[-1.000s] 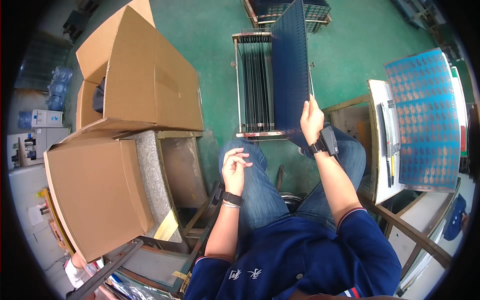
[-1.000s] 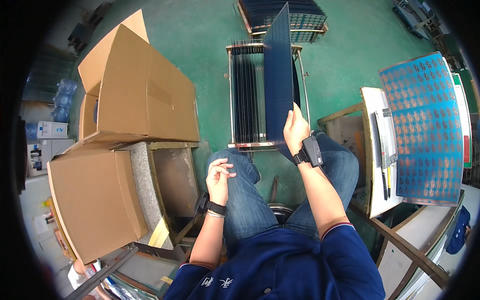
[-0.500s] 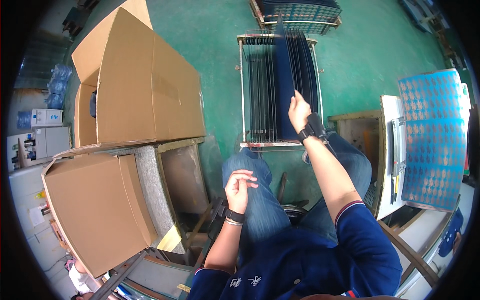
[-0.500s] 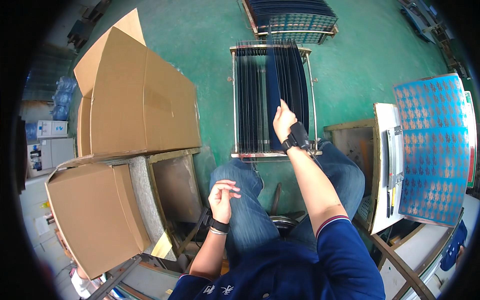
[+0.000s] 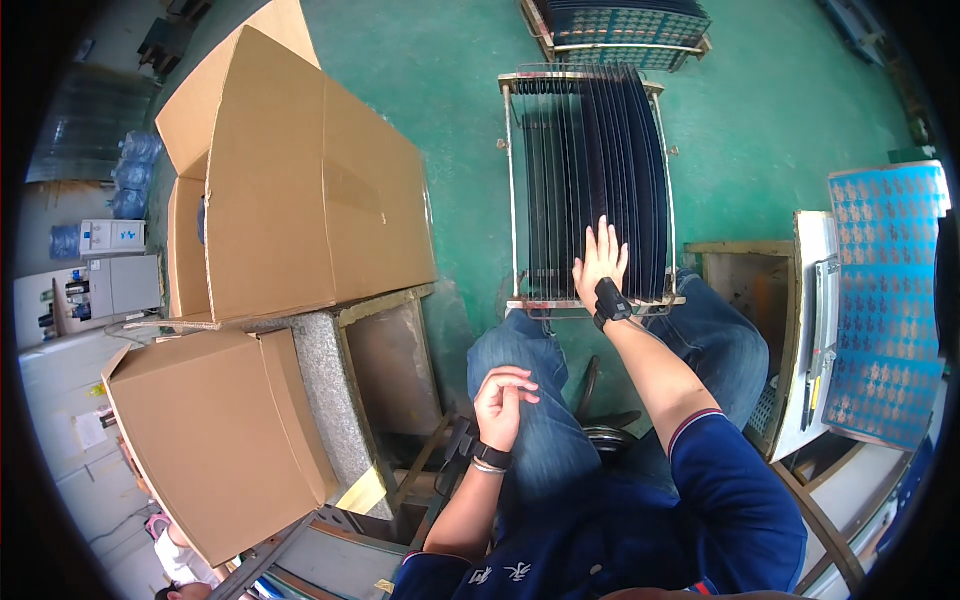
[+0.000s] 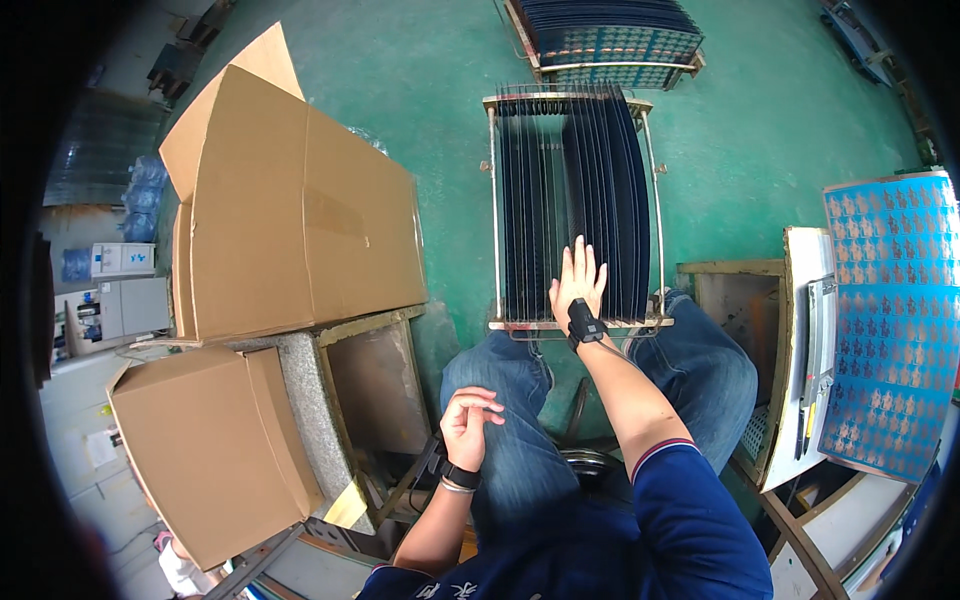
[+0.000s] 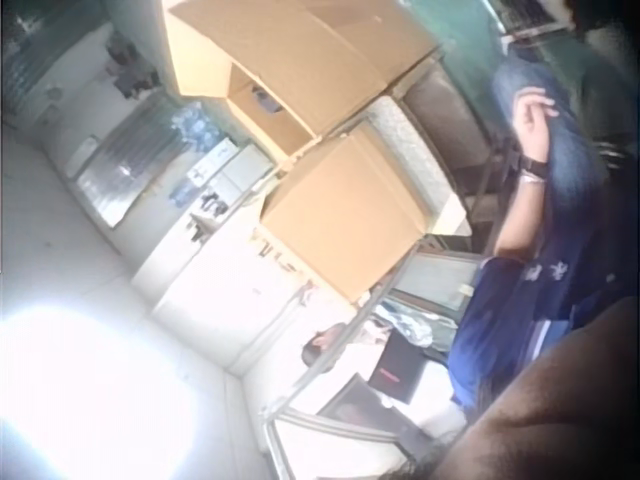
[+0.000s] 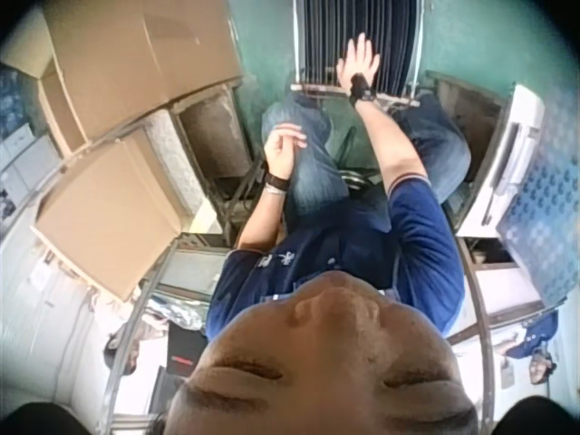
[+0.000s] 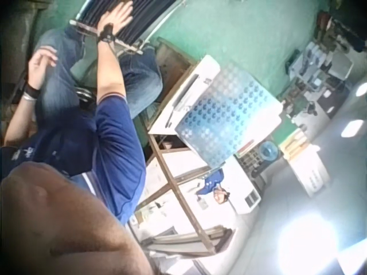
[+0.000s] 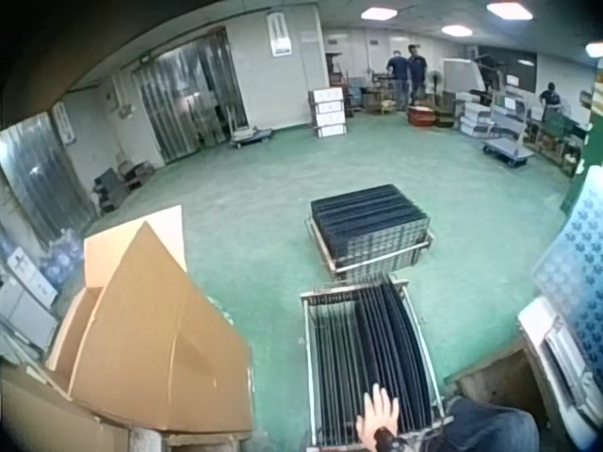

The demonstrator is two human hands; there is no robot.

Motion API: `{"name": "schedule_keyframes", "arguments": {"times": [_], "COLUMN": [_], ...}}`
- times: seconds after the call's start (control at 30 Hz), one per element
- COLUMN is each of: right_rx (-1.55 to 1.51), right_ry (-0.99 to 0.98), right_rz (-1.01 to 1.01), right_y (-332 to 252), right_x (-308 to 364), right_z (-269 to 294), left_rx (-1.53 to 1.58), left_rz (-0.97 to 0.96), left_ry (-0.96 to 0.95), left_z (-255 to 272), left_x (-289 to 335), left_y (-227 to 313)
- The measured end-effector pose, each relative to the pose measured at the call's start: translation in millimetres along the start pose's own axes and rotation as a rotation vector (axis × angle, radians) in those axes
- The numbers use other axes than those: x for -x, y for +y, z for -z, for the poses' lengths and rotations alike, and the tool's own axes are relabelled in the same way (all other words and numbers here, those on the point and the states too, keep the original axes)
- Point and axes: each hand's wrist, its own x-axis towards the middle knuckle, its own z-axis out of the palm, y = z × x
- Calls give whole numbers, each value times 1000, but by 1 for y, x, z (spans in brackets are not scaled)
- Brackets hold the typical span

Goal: Inspecting large blue patterned metal sheets by lifting them and checking for defects.

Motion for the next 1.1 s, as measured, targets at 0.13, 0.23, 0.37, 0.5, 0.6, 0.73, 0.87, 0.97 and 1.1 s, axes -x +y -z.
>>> {"name": "schedule_keyframes", "arguments": {"times": [0.13, 0.23, 0.37, 0.5, 0.6, 0.73, 0.87, 0.97, 1.1], "right_rx": [-13, 8, 20, -282, -557, -947, -1290, -1367, -1514], "right_ry": [-49, -75, -44, 91, -29, 101, 15, -35, -82], "right_rz": [2, -38, -27, 94, -33, -60, -264, -300, -300], "right_y": [3, 8, 8, 0, 23, 97, 132, 127, 119], "right_x": [-4, -9, -10, -5, 22, 87, 153, 180, 193], "right_z": [-5, -12, 1, 104, 229, 299, 326, 324, 316], "left_rx": [-17, -30, -8, 27, 94, 242, 481, 611, 469], "left_rz": [-22, -38, -47, -67, -29, 63, 174, 131, 87], "left_ry": [1, -8, -18, -7, 7, 14, -202, -301, -303], "left_z": [0, -4, -5, -1, 2, 5, -8, -36, -45], "left_x": [1, -2, -3, 2, 5, 5, 4, 12, 32], "left_y": [2, 2, -1, 1, -6, -2, 29, 63, 90]}}
